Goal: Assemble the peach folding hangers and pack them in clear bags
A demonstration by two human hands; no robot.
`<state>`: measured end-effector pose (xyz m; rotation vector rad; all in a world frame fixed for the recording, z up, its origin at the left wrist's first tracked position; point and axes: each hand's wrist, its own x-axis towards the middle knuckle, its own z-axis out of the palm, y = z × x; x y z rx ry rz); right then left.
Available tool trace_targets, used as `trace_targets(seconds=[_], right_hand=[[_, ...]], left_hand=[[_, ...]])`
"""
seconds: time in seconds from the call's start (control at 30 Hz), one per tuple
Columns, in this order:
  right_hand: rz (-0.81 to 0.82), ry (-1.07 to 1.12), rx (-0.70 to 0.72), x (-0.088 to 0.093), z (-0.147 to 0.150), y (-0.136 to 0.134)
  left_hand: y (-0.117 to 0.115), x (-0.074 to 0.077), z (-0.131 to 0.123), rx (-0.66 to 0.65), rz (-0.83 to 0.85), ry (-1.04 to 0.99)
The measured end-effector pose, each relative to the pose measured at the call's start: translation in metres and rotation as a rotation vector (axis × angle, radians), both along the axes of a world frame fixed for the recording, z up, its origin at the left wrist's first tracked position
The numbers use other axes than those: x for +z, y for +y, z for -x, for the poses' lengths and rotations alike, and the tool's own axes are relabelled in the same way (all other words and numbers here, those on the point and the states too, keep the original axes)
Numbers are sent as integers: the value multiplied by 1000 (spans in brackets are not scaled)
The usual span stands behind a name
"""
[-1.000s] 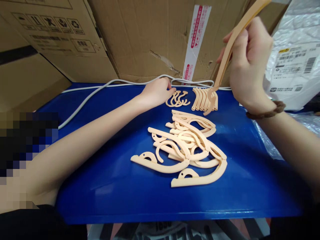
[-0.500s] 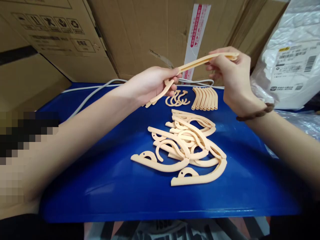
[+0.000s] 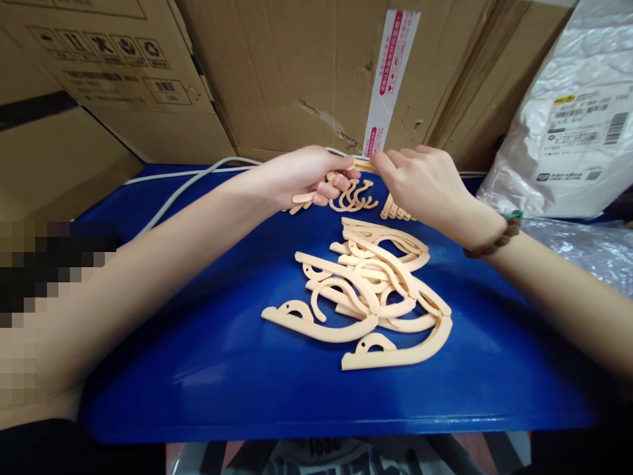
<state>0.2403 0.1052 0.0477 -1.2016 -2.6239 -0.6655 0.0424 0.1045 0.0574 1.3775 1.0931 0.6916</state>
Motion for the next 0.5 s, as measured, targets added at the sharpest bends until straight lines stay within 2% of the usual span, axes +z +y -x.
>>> trace_targets(seconds=[0.17,0.23,0.3,0.33,0.4,0.5], right_hand=[[101,38,-97,-4,7,-1],[329,166,-90,-4,8,2],[586,376,-88,-4,7,6],[665,494,-99,-3,5,9],[667,700,-121,3,1,17],[505,794,-74,16,-8,30]], left_hand=[[4,-11,-5,57,-165,208],[4,-11,-6,147,-289,230],[4,-6,-3,240,-414,196],[5,-3,1,274,-449,181],[11,3,11,280,-404,170],[27,1,26,265,-413,218]])
